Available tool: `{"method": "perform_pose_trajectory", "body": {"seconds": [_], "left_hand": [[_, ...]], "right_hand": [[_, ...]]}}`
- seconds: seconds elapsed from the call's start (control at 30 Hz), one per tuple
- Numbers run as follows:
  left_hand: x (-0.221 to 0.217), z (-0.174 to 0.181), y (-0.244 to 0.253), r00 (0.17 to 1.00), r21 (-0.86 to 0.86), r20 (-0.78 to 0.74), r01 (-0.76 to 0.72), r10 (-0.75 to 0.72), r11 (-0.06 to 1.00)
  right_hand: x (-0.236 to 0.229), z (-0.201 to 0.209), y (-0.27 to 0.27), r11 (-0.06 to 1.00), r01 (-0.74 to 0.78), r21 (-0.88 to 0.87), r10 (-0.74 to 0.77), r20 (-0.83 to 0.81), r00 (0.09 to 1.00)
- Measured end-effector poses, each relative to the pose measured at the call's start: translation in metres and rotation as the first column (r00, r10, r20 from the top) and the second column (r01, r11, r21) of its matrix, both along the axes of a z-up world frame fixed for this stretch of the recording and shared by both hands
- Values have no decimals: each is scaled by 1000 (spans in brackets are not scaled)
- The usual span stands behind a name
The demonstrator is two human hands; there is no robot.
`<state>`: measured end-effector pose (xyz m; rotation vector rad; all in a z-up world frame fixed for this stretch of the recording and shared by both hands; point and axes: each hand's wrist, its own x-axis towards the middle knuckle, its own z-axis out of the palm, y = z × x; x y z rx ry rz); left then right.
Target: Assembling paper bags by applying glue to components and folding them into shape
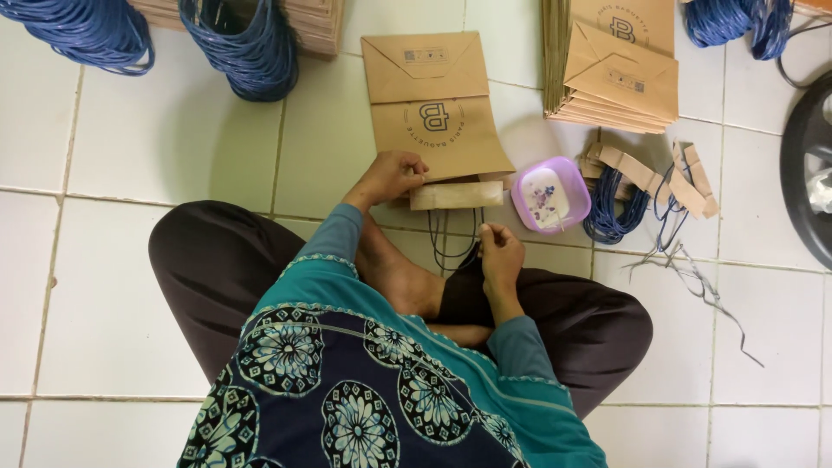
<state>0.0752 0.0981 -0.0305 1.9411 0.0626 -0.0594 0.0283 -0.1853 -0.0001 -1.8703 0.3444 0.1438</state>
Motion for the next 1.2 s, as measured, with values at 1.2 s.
{"method": "perform_pose_trajectory", "body": {"seconds": [1.2], "left_hand": [[-19, -22, -29, 982, 459, 88, 109, -167, 882]], "right_hand": [[48, -33, 11, 947, -184, -262, 209, 72, 975]]}}
